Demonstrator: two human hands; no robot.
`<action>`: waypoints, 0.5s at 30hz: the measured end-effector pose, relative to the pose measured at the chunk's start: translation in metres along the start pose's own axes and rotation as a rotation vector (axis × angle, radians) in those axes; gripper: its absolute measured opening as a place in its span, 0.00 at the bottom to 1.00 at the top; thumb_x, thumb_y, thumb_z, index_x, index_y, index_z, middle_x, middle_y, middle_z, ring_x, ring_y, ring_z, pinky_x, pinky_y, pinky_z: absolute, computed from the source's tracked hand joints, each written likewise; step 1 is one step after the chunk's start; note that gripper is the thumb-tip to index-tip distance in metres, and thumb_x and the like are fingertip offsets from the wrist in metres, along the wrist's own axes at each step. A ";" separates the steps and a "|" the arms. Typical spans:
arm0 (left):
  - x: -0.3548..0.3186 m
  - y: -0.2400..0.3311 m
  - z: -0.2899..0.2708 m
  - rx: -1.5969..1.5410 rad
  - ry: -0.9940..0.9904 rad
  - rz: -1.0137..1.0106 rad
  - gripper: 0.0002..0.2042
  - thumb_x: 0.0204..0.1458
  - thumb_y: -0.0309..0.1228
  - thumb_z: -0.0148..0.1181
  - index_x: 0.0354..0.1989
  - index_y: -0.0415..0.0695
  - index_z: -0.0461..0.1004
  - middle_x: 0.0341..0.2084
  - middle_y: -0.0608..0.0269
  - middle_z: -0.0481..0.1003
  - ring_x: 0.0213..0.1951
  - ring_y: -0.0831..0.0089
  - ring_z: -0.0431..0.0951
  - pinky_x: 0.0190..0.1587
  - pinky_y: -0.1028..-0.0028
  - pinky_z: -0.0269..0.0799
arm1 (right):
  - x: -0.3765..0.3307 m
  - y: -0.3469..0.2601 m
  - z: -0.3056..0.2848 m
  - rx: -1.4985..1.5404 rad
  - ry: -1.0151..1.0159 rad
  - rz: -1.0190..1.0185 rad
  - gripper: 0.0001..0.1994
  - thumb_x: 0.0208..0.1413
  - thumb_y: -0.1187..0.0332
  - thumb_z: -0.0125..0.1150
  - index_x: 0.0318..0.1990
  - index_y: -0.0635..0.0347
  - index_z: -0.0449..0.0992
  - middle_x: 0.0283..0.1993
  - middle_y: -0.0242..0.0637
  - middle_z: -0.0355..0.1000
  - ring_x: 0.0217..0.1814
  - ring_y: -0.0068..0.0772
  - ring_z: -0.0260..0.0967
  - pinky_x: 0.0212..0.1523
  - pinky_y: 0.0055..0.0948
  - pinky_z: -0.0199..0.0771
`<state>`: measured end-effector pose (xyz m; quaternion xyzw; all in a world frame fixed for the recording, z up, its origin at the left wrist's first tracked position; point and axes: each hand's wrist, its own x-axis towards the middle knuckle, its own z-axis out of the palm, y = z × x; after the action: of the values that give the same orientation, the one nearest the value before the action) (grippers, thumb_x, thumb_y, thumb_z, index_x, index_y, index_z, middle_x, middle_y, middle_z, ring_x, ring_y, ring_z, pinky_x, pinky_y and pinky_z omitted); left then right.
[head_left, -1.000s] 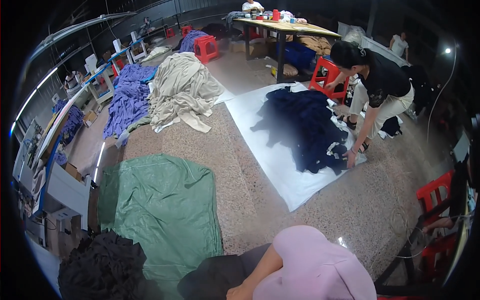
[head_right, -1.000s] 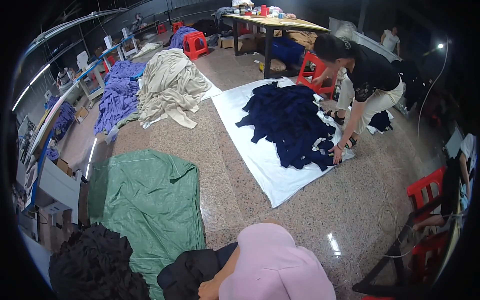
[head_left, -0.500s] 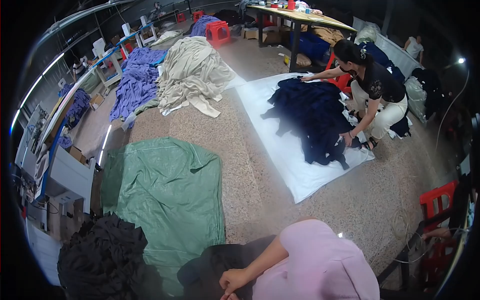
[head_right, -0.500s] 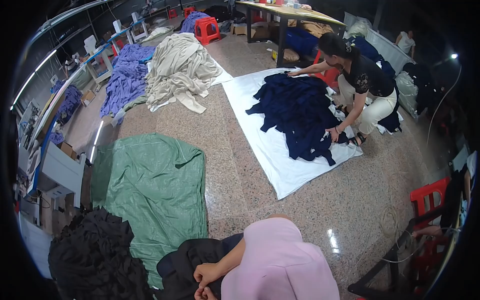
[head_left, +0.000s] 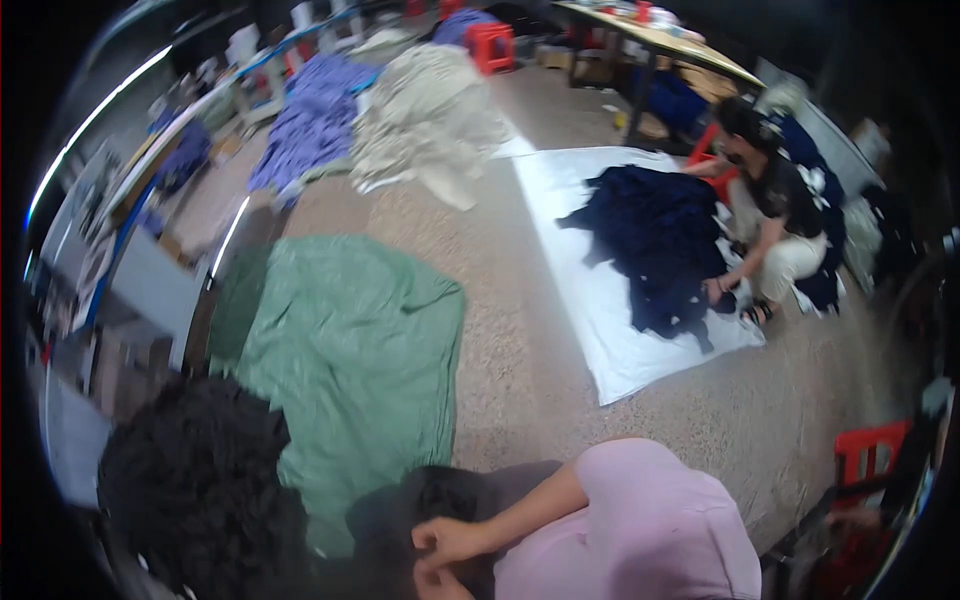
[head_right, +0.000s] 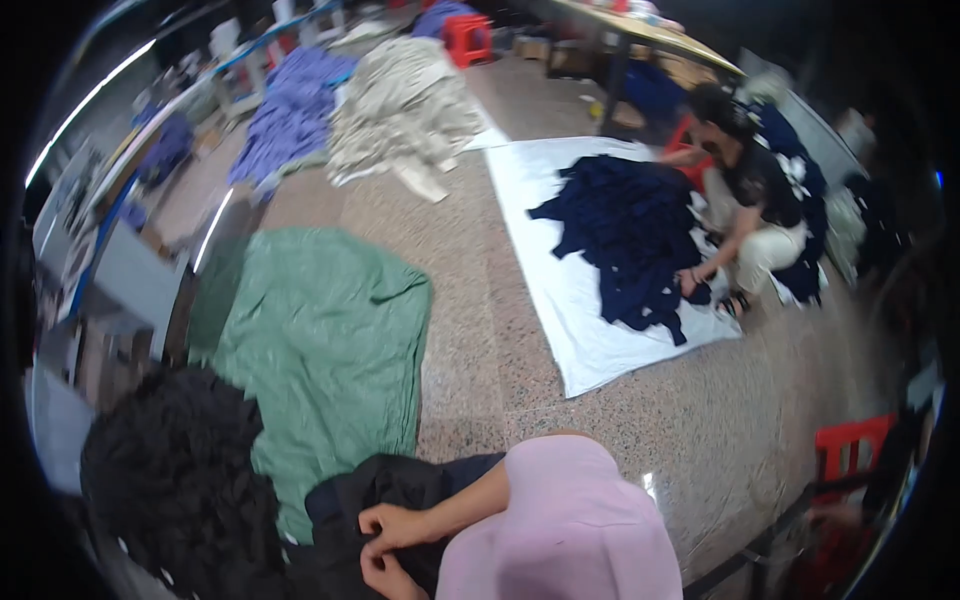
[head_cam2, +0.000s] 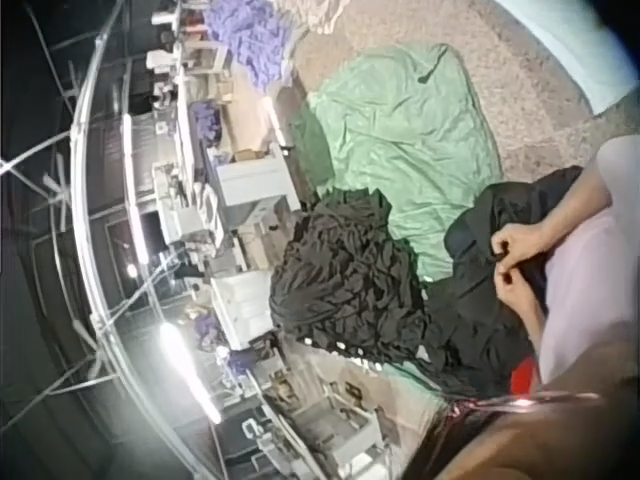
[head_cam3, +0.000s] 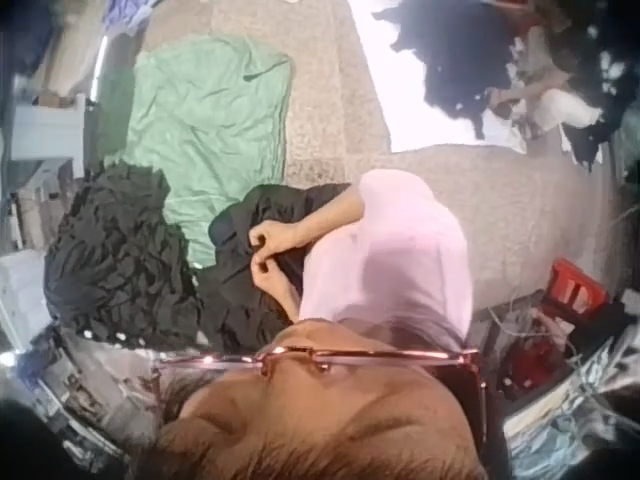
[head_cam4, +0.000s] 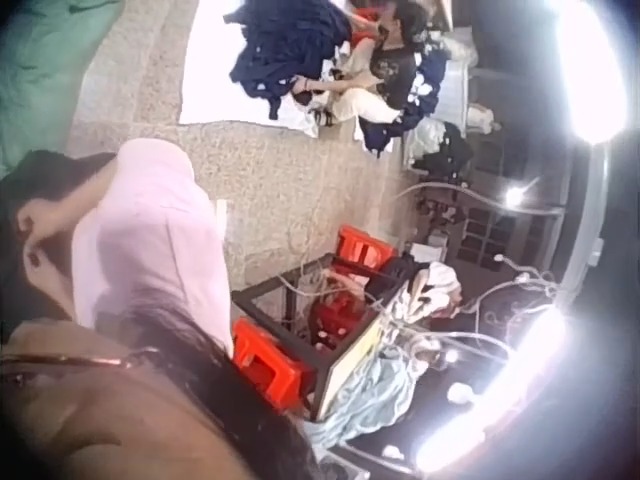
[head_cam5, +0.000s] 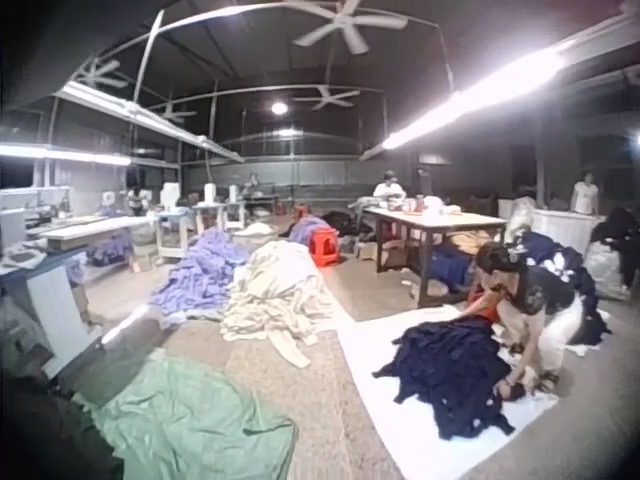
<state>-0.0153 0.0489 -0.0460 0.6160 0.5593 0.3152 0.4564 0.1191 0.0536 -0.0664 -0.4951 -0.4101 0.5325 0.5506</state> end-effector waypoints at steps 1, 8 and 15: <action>0.003 -0.002 0.006 -0.087 0.046 0.104 0.04 0.54 0.20 0.58 0.35 0.32 0.77 0.28 0.66 0.76 0.30 0.80 0.72 0.35 0.81 0.68 | -0.003 -0.013 -0.001 0.039 -0.022 0.100 0.14 0.40 0.66 0.71 0.23 0.59 0.68 0.22 0.24 0.63 0.27 0.16 0.59 0.28 0.22 0.61; 0.006 0.017 0.012 -0.416 0.000 -0.246 0.08 0.57 0.27 0.58 0.41 0.35 0.75 0.32 0.68 0.74 0.37 0.80 0.72 0.44 0.79 0.68 | -0.003 -0.031 -0.034 0.339 0.118 0.483 0.05 0.52 0.68 0.66 0.32 0.59 0.79 0.31 0.29 0.74 0.37 0.18 0.69 0.40 0.22 0.69; -0.007 0.021 0.017 -0.435 0.073 -0.285 0.09 0.55 0.27 0.59 0.36 0.33 0.77 0.26 0.72 0.71 0.31 0.84 0.68 0.35 0.81 0.63 | 0.000 -0.039 -0.021 0.167 -0.022 0.310 0.06 0.52 0.70 0.66 0.27 0.63 0.80 0.30 0.25 0.66 0.35 0.16 0.60 0.38 0.20 0.57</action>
<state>0.0070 0.0392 -0.0320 0.4065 0.5755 0.3826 0.5976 0.1466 0.0540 -0.0316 -0.4992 -0.2891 0.6487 0.4964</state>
